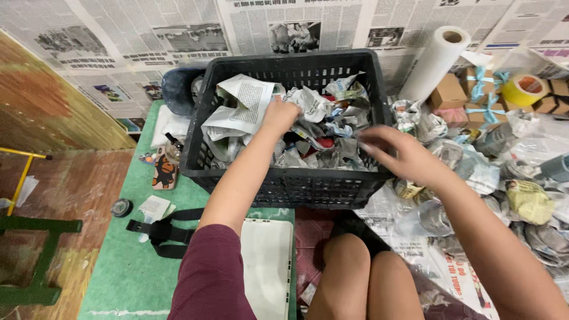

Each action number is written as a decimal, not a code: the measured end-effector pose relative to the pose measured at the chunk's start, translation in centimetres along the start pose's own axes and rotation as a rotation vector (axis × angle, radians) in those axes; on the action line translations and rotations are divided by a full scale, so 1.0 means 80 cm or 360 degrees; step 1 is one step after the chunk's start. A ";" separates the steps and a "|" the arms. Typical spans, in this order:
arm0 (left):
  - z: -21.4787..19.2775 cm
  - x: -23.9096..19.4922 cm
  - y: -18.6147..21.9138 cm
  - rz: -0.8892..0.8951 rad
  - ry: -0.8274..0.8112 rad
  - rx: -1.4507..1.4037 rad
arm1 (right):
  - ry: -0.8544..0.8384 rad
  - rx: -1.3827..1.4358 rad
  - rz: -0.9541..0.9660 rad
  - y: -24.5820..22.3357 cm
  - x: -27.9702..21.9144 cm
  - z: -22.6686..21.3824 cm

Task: The person wraps various small objects, including a bowl, a cup, and a glass, in newspaper sheets. They fold the paper around each item and place the wrapped bundles on a nearby table.

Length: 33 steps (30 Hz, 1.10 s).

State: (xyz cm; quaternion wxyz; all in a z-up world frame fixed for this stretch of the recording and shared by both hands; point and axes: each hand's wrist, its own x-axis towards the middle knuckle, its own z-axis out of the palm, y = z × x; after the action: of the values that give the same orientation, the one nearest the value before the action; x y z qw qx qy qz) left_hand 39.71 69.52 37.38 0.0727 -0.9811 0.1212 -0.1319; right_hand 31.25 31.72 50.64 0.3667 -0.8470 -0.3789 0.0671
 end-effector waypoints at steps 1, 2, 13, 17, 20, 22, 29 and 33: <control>0.001 -0.005 -0.006 -0.0155 0.0124 -0.0289 | -0.0197 0.0090 -0.0074 0.004 0.048 0.009; -0.006 -0.009 -0.016 -0.0312 0.0256 -0.0572 | -0.0308 -0.0005 -0.0084 0.009 0.095 0.028; -0.095 -0.033 -0.028 -0.1251 0.0443 -0.0874 | -0.0821 -0.0910 0.0253 0.129 0.231 0.150; -0.108 -0.036 -0.008 -0.1021 0.0194 -0.0364 | -0.1272 -0.1175 0.0391 0.113 0.219 0.160; -0.098 -0.032 0.000 -0.0960 -0.0674 -0.0153 | -0.1592 -0.0445 0.0321 0.098 0.209 0.171; -0.076 -0.030 -0.007 -0.1124 -0.0963 -0.0070 | -0.1396 -0.0220 0.0087 0.090 0.206 0.166; 0.011 -0.027 -0.018 -0.0858 -0.0158 -0.0553 | 0.0051 -0.0195 -0.0370 0.044 0.203 0.110; 0.006 -0.021 0.024 -0.0138 -0.0479 -0.1560 | 0.0041 -0.0614 -0.0669 0.027 0.203 0.113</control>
State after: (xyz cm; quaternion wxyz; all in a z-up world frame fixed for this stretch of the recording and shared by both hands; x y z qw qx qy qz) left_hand 37.88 68.15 36.22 -0.3847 -0.9122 0.1161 0.0801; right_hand 40.42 47.15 45.30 0.2093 -0.8047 -0.5474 -0.0945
